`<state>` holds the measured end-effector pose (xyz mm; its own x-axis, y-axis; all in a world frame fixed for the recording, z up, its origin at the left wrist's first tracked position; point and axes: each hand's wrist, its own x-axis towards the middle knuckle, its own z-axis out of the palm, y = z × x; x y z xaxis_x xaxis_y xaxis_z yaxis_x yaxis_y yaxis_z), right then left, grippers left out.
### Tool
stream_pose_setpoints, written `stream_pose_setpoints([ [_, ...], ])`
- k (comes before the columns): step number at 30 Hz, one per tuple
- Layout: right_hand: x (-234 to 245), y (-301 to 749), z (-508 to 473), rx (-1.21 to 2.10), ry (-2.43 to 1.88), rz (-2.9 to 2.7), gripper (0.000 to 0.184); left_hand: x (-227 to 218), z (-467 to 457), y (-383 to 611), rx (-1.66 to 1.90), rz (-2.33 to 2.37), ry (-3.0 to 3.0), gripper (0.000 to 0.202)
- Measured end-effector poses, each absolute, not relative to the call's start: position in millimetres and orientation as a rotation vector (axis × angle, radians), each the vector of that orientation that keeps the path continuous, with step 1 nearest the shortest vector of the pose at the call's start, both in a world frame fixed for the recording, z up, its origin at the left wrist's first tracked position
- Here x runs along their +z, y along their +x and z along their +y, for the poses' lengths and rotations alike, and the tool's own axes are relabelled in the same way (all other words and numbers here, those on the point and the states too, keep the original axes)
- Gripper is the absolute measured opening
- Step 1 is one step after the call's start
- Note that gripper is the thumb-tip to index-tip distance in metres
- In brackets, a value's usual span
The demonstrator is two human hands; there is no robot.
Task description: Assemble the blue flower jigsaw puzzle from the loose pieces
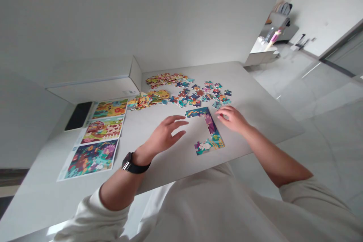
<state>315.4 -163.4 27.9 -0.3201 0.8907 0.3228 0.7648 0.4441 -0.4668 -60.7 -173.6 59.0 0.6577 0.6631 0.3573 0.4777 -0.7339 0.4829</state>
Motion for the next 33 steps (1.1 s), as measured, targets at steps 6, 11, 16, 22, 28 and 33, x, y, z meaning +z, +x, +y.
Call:
stream_pose_setpoints([
  [6, 3, 311, -200, 0.295, -1.285, -2.368, 0.029, 31, -203, -50, 0.415, 0.565, 2.654, 0.057],
  [11, 0, 307, -213, 0.273, -1.269, -2.456, 0.046, 24, -210, -41, 0.334, 0.431, 2.718, 0.043],
  [16, -2, 308, -212, 0.251, -1.280, -2.481, 0.049, 21, -209, -40, 0.314, 0.438, 2.755, 0.038],
  [22, 1, 310, -201, 0.244, -1.285, -2.506, 0.049, 17, -203, -36, 0.259, 0.488, 2.763, 0.038],
  [28, 5, 314, -188, 0.238, -1.281, -2.522, 0.046, 23, -176, -40, 0.400, 0.472, 2.739, 0.041],
  [33, 18, 328, -164, 0.153, -1.385, -2.357, 0.031, 23, -133, -55, 0.487, 0.752, 2.755, 0.037],
])
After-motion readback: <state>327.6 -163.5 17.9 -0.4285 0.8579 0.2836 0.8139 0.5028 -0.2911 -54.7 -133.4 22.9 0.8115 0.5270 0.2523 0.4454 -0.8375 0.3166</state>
